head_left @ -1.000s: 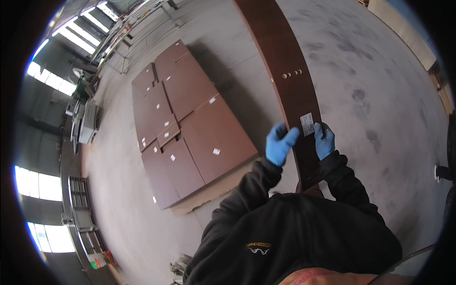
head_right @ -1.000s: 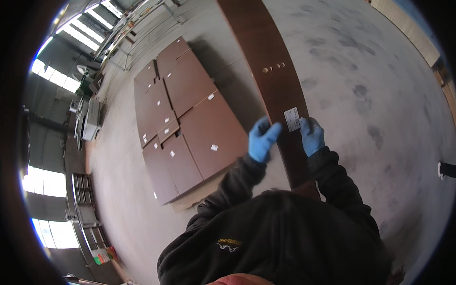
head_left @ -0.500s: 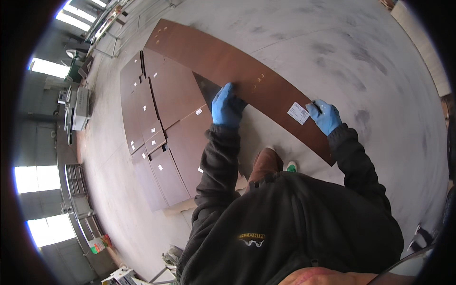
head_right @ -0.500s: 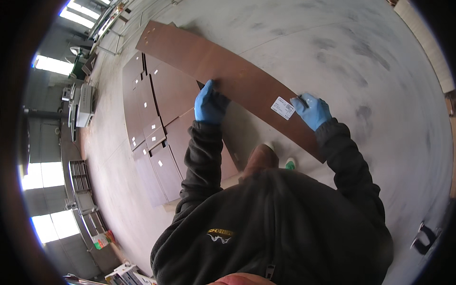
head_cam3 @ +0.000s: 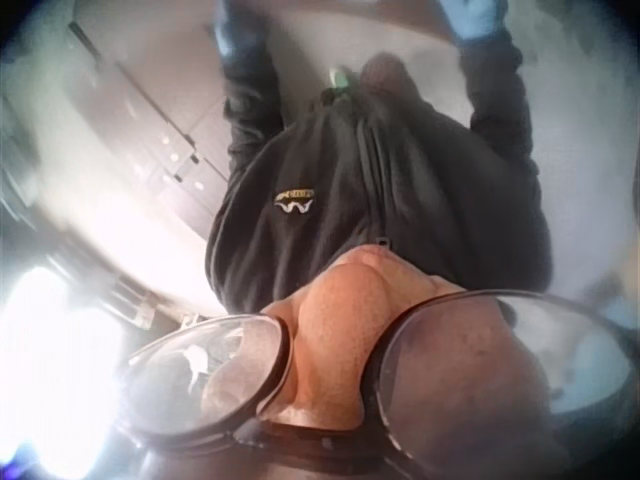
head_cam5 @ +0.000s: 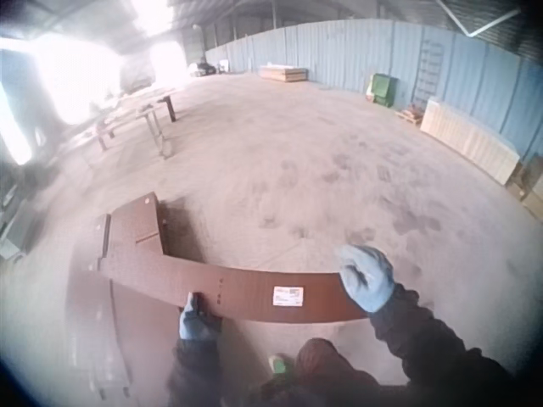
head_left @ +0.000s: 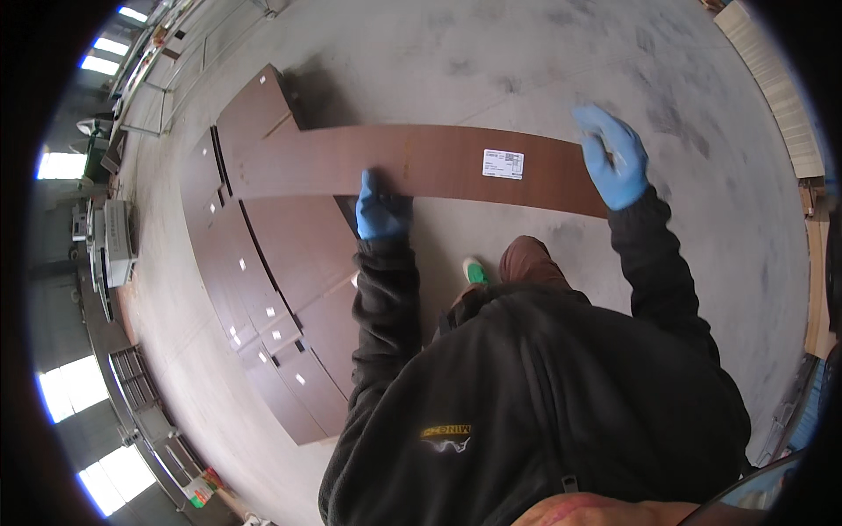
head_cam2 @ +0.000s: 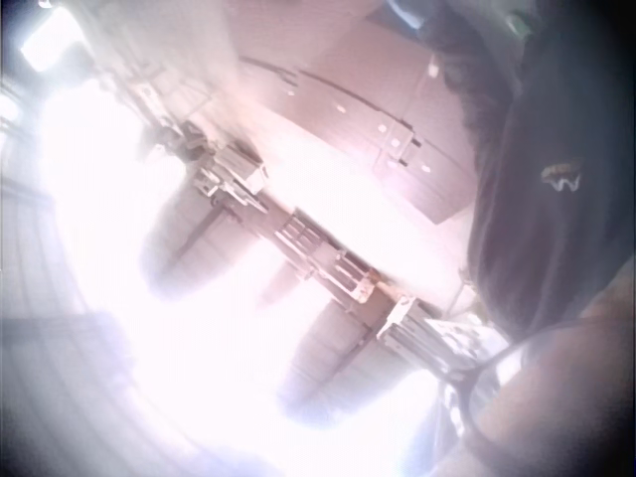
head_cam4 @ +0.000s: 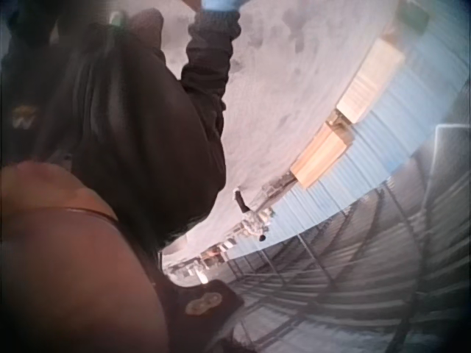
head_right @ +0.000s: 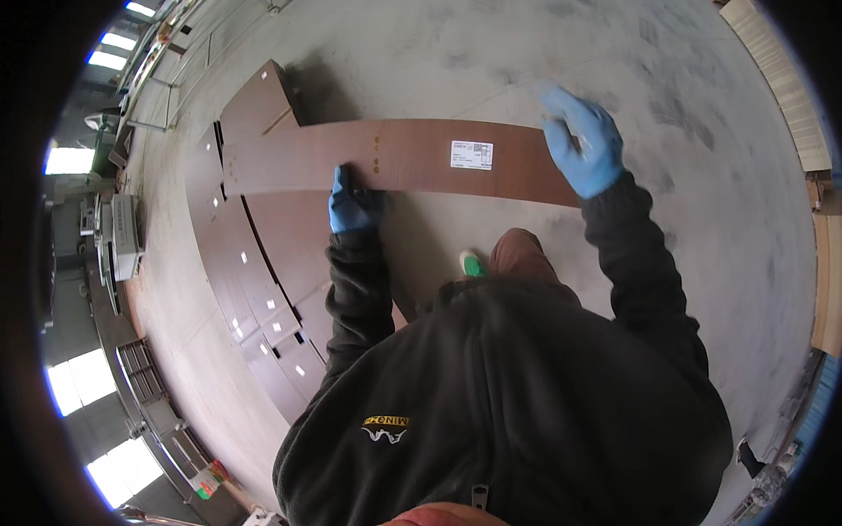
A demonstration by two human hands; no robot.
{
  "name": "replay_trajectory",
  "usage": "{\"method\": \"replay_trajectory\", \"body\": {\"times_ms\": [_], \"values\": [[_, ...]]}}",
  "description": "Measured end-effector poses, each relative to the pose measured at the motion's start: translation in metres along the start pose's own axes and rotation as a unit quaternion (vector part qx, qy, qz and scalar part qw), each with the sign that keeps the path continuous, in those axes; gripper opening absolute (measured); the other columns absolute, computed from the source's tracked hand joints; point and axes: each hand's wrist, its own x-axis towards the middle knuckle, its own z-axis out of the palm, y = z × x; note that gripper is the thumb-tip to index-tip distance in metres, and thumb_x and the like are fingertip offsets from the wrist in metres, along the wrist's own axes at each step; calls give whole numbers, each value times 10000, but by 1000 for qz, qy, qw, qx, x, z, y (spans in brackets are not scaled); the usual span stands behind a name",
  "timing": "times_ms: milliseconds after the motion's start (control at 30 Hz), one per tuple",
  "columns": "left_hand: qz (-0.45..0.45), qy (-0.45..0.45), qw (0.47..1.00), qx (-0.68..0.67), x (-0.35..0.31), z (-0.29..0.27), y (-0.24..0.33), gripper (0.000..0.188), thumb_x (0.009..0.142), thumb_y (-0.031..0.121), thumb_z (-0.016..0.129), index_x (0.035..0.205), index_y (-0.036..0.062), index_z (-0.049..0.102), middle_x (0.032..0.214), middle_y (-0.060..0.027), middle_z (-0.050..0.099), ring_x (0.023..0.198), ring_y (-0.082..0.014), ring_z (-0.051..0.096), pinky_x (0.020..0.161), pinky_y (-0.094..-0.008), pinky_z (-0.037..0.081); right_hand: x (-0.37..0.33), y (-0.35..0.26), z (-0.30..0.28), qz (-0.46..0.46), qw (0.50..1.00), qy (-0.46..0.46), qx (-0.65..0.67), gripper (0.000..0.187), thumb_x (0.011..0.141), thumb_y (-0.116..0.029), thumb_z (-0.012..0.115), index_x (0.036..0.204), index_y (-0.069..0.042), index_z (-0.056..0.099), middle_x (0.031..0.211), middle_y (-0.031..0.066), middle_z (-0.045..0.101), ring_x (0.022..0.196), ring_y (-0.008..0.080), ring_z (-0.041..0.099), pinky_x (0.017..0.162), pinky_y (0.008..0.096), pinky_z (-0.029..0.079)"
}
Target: The person wipes a long brown wood panel with a cloth, then applies a brown substance from a tube to the edge. They move the panel to a stack on the floor, then wipe a large brown panel on a workbench with a cloth and liquid from a bottle. Finally, they apply the brown substance to a small spot on the large panel.
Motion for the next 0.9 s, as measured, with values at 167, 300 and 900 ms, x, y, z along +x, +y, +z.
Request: {"method": "replay_trajectory", "body": {"times_ms": [167, 300, 900], "values": [[50, 17, 995, -82, 149, 32, 23, 337, 1080, 252, 594, 1353, 57, 621, 1346, -115, 678, 1220, -288, 660, 1049, -470, 573, 56, 57, 65, -29, 995, -90, 11, 258, 886, -5, 689, 1134, -58, 734, 959, 130, 750, 848, 313, 718, 773, 382, 572], [46, 34, 983, -174, 290, 68, 61, 365, 1082, 255, 587, 1389, 59, 604, 1375, -122, 670, 1249, -301, 655, 1054, -491, 569, 144, 161, 147, 198, 973, -56, 101, 159, 1002, -58, 628, 1126, -18, 719, 979, 131, 776, 851, 254, 767, 797, 359, 609], [158, -19, 951, -264, 683, 145, 332, 365, 1079, 291, 604, 1359, 59, 642, 1383, -117, 678, 1277, -287, 634, 1105, -461, 517, 652, 363, 581, 421, 851, -192, 248, 433, 1089, -360, 591, 1098, 70, 644, 1010, 226, 779, 882, 290, 784, 860, 357, 599]]}}
